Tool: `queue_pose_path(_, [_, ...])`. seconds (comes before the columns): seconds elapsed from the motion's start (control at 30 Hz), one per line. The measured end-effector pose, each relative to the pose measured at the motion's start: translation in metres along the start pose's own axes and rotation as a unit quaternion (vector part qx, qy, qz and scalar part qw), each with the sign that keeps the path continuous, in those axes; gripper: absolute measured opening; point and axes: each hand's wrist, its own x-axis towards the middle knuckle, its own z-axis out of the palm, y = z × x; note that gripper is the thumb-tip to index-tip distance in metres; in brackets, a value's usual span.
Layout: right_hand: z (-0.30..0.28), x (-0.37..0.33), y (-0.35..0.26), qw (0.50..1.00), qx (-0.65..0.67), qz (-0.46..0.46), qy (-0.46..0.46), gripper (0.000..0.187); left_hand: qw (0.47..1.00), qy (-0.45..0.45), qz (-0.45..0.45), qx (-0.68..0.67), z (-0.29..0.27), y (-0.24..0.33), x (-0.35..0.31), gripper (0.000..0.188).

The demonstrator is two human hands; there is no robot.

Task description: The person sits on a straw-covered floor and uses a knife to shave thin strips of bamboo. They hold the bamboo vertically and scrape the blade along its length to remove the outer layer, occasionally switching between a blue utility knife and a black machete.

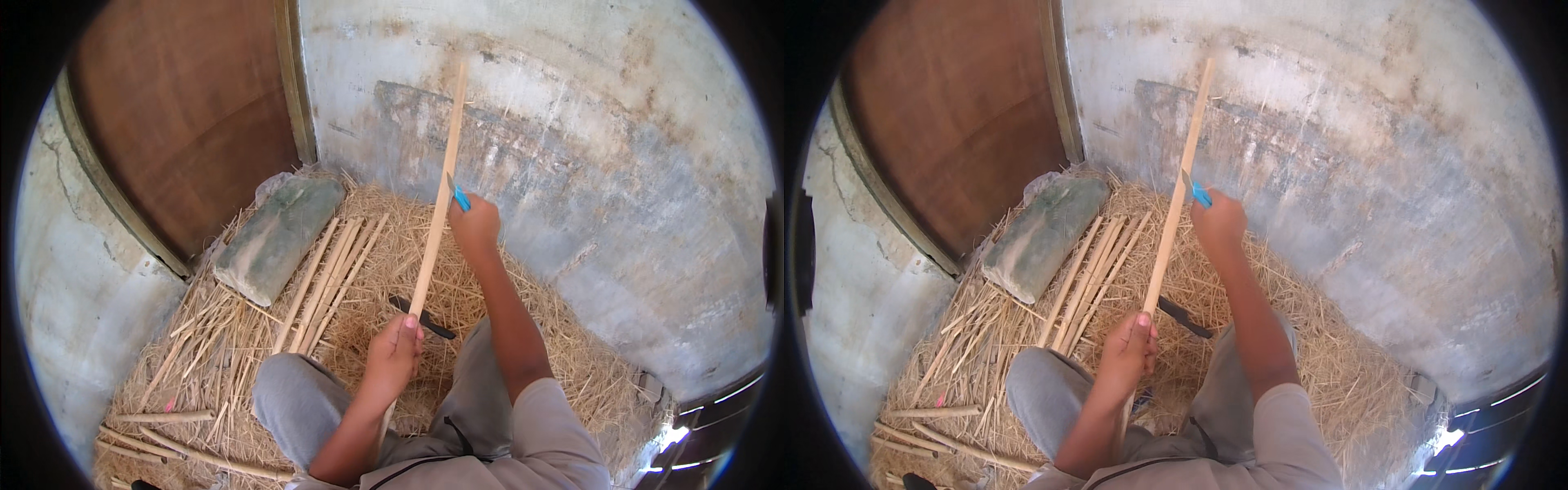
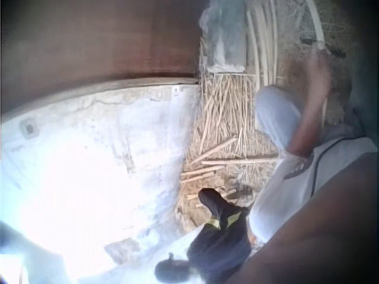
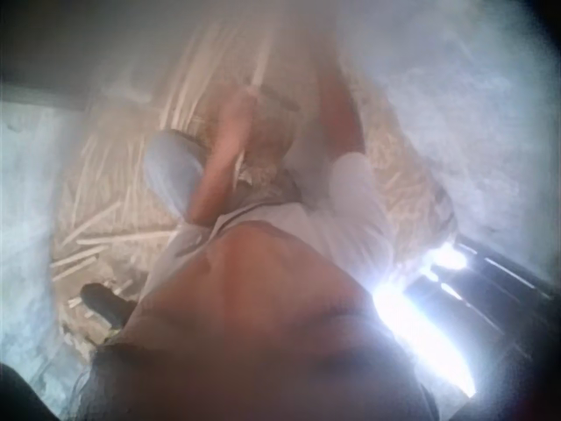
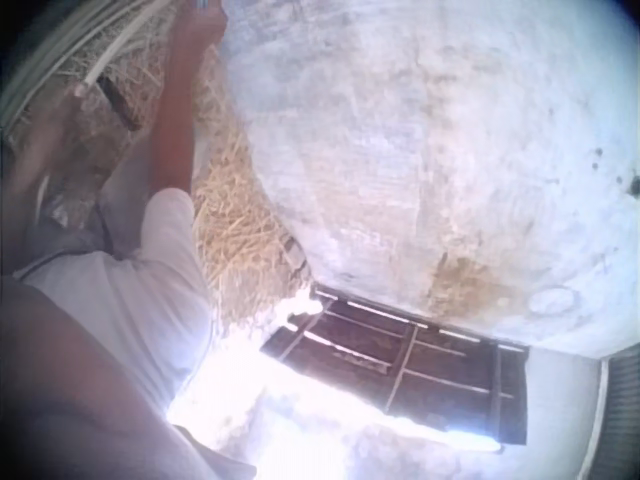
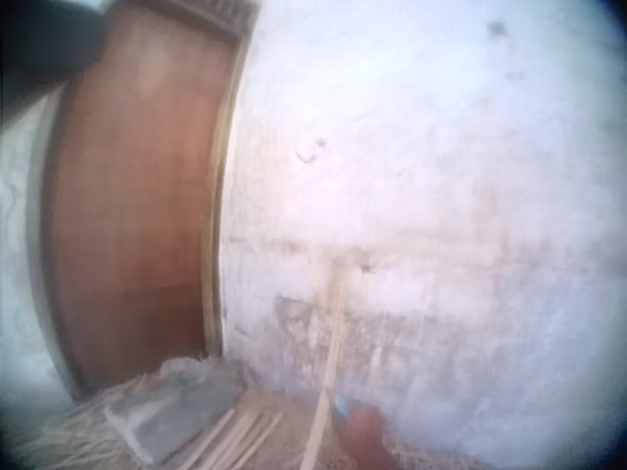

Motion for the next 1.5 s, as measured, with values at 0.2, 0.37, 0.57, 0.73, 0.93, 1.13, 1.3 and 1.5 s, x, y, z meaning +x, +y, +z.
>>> queue_pose_path(0.2, [0.001, -0.078, -0.017, 0.956, 0.072, -0.271, -0.085, 0.017, 0.999, 0.044, -0.006, -0.005, -0.02, 0.008, 0.009, 0.034])
queue_pose_path(0.37, [0.013, -0.061, -0.021, 0.972, 0.012, -0.223, -0.077, 0.018, 0.997, 0.063, 0.015, 0.042, -0.023, 0.006, 0.008, 0.035])
queue_pose_path(0.57, [-0.006, 0.011, 0.008, 0.995, -0.039, 0.083, -0.026, 0.022, 0.999, -0.012, -0.007, 0.046, 0.007, -0.008, -0.004, 0.031])
queue_pose_path(0.73, [0.0, -0.064, 0.004, 0.977, 0.043, -0.204, -0.048, 0.016, 0.999, 0.041, 0.0, 0.009, -0.009, -0.003, 0.011, 0.033])
queue_pose_path(0.93, [-0.001, -0.011, 0.0, 0.995, -0.012, -0.055, -0.083, 0.017, 0.999, 0.028, -0.013, 0.033, -0.006, -0.005, 0.002, 0.033])
queue_pose_path(1.13, [-0.006, 0.018, 0.035, 0.998, -0.015, 0.054, -0.001, 0.02, 0.996, -0.013, 0.01, 0.085, 0.012, -0.029, 0.006, 0.034])
queue_pose_path(1.3, [-0.005, -0.016, 0.03, 0.993, 0.003, -0.116, -0.022, 0.018, 0.999, -0.005, -0.009, 0.038, 0.008, -0.01, 0.007, 0.033])
queue_pose_path(1.5, [-0.035, 0.031, 0.037, 1.0, -0.017, 0.022, -0.006, 0.017, 0.993, -0.015, 0.007, 0.12, 0.01, -0.025, 0.0, 0.034])
